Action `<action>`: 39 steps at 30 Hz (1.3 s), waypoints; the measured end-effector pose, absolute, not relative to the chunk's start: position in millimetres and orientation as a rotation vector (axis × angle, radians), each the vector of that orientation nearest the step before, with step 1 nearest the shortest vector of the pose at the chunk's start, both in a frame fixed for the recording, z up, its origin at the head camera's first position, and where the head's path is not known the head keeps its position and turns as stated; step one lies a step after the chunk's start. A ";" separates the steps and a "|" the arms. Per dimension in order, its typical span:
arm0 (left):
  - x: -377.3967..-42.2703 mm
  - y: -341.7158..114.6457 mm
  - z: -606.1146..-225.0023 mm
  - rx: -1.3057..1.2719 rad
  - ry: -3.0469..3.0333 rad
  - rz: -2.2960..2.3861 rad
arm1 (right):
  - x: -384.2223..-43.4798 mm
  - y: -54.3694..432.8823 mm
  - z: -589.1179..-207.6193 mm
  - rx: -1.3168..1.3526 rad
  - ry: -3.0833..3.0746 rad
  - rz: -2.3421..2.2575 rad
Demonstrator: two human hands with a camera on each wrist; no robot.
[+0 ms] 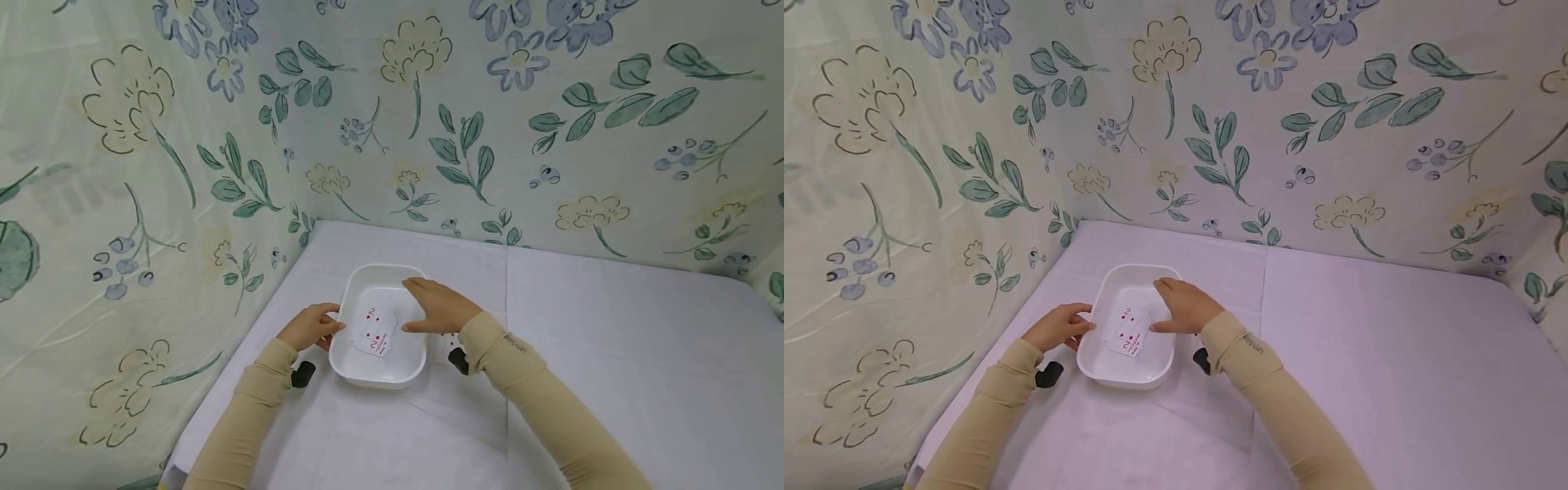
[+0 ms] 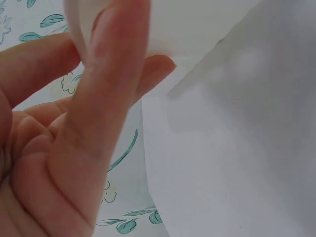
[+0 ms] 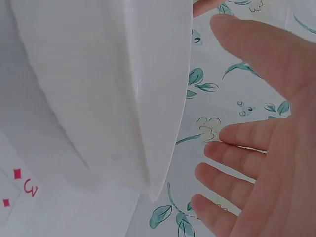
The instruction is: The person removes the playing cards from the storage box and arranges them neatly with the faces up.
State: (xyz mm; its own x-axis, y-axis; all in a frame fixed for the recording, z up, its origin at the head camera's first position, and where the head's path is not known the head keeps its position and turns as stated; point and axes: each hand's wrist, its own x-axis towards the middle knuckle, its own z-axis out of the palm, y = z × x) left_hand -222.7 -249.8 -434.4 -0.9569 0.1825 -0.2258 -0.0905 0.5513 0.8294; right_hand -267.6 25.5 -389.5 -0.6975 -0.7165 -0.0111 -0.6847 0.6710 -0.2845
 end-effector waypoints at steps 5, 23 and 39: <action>-223.0 -251.3 -433.2 0.080 2.514 1.364 | -269.2 4.1 -385.8 -1.152 2.745 -0.359; -221.9 -253.7 -434.8 0.082 2.492 1.399 | -283.1 -57.6 -407.5 -1.054 2.675 -0.167; -222.8 -253.2 -436.9 0.102 2.494 1.405 | -288.1 -79.3 -444.9 -0.887 2.684 -0.015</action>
